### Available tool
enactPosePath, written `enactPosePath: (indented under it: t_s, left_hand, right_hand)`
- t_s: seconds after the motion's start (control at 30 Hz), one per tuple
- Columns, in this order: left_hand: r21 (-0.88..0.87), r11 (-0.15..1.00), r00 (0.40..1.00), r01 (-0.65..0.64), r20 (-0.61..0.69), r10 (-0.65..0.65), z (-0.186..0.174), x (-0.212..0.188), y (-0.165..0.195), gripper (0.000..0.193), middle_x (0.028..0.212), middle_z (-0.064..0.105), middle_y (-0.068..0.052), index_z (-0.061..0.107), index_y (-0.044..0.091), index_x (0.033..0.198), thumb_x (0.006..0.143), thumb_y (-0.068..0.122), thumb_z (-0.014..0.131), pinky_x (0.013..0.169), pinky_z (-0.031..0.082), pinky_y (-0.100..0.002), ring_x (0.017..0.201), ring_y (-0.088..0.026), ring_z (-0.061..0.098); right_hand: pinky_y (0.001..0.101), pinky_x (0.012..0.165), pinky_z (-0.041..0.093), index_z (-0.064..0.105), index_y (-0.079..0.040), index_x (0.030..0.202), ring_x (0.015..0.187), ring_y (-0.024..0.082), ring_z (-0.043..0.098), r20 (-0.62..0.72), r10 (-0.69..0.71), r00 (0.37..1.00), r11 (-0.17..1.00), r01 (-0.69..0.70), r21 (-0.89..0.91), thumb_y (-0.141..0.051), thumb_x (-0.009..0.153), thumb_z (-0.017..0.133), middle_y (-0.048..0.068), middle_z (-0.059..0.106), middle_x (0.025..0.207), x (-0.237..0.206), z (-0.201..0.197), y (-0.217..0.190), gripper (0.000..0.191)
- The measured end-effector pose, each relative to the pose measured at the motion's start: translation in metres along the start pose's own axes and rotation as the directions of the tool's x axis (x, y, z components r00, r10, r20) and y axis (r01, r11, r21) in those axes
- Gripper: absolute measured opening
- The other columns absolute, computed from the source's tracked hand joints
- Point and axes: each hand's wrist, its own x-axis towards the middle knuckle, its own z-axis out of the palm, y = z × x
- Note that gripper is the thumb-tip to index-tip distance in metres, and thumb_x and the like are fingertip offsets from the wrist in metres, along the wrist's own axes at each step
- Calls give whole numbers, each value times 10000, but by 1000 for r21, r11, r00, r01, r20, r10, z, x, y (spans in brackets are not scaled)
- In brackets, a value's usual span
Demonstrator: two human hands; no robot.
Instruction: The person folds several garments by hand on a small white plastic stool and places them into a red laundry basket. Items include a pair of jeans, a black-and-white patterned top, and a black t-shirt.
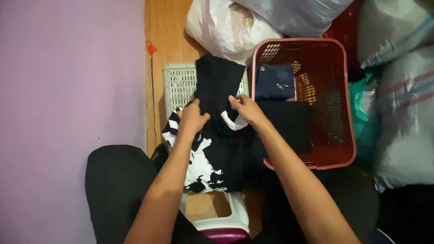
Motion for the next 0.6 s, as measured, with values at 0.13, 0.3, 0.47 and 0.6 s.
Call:
enactPosePath:
  t_s: [0.13, 0.3, 0.47, 0.6]
  left_hand:
    - [-289, 805, 820, -519, 100, 564, -1, -2, -18, 335, 1100, 645, -199, 643, -86, 985, 723, 83, 767, 945, 508, -385, 1079, -398, 634]
    - [-285, 785, 555, -551, 577, 599, -16, -17, -9, 334, 999, 727, -182, 774, 50, 1013, 680, 61, 757, 818, 549, -413, 935, -358, 690]
    - [148, 974, 610, -174, 793, -12, -29, -32, -7, 442, 1142, 754, -131, 794, 253, 1120, 794, 13, 617, 753, 638, -432, 917, -313, 760]
    - [314, 897, 699, -313, 715, -6, -19, -35, -15, 251, 1140, 748, -157, 791, 101, 1102, 895, 228, 727, 849, 603, -389, 987, -298, 739]
  right_hand:
    - [330, 811, 517, 484, -31, 1313, 923, 165, 637, -78, 125, 989, 942, -94, 321, -219, 851, 788, 56, 667, 1010, 19, 4, -10, 584]
    - [364, 987, 515, 558, 19, 1292, 1034, 204, 650, 92, -124, 988, 508, -16, 861, 54, 853, 610, 90, 697, 1135, 16, -17, -36, 444]
    - [384, 1002, 522, 714, -14, 1179, 1069, 231, 668, 514, -284, 810, 856, -27, 516, 72, 835, 584, 157, 723, 1175, -36, -63, -30, 378]
    - [356, 998, 471, 712, -8, 1080, 1143, 234, 636, 793, -213, 571, 852, 506, -136, -16, 747, 676, 99, 696, 1169, -80, -51, -22, 335]
